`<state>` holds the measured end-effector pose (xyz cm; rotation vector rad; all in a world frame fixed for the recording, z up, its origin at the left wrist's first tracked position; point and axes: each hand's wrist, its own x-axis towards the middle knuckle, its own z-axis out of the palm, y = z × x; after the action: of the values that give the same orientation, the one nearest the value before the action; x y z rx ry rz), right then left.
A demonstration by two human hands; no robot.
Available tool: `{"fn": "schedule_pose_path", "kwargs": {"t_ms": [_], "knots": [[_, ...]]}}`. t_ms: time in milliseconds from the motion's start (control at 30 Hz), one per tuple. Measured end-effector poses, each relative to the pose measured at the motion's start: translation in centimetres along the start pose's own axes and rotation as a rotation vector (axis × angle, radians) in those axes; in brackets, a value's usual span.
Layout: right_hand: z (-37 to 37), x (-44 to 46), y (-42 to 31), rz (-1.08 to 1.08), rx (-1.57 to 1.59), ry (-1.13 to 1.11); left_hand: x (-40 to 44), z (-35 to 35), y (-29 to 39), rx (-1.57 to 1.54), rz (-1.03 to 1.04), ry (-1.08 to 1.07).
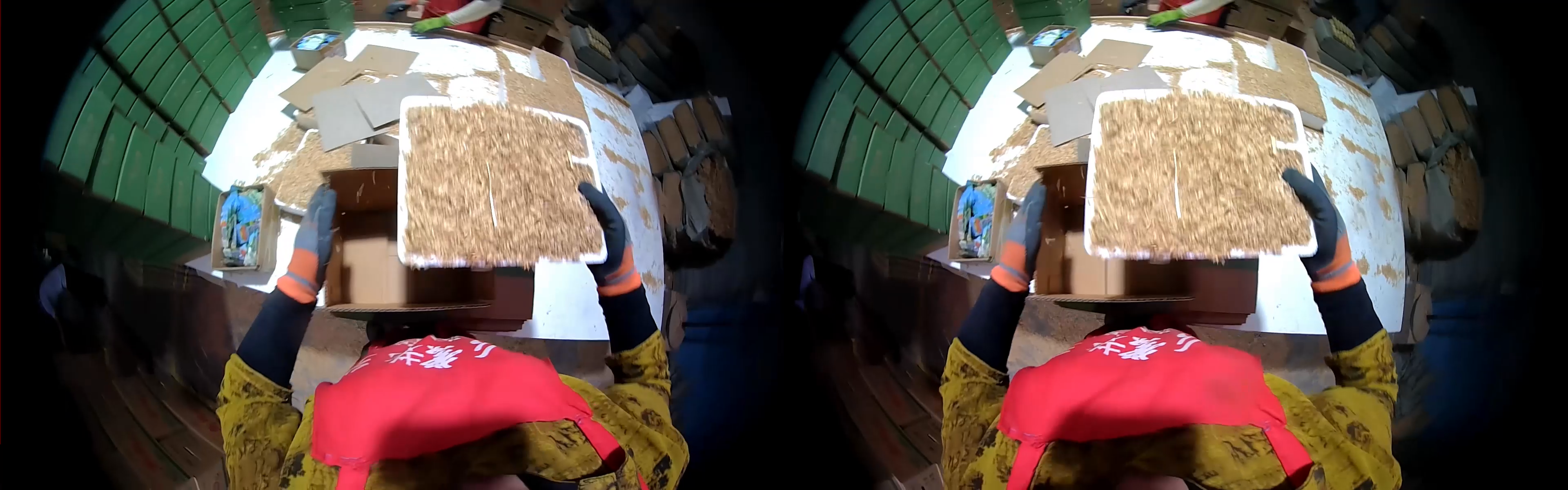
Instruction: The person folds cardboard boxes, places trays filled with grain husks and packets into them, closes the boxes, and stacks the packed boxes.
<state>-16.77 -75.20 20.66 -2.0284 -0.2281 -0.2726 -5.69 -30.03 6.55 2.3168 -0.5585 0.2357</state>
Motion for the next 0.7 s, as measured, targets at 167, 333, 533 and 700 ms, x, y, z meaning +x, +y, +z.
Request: {"fn": "schedule_pose_path", "kwargs": {"t_ms": [167, 333, 533, 700], "knots": [[6.3, 0.8, -9.9, 0.371, 0.374, 0.047, 1.0, 0.4, 2.1, -0.867, -0.474, 0.109], [11.8, 1.5, -9.5, 0.525, 0.436, 0.078, -0.5, -2.3, 7.2, -1.013, -0.472, 0.149], [12.3, 4.6, -8.9, 0.647, 0.108, -0.247, -0.8, -2.0, -4.1, -0.617, -0.223, 0.196], [12.8, 7.1, -6.1, 0.42, -0.984, -0.638, -3.6, -7.6, -17.6, 0.43, -0.521, 0.535]]}}
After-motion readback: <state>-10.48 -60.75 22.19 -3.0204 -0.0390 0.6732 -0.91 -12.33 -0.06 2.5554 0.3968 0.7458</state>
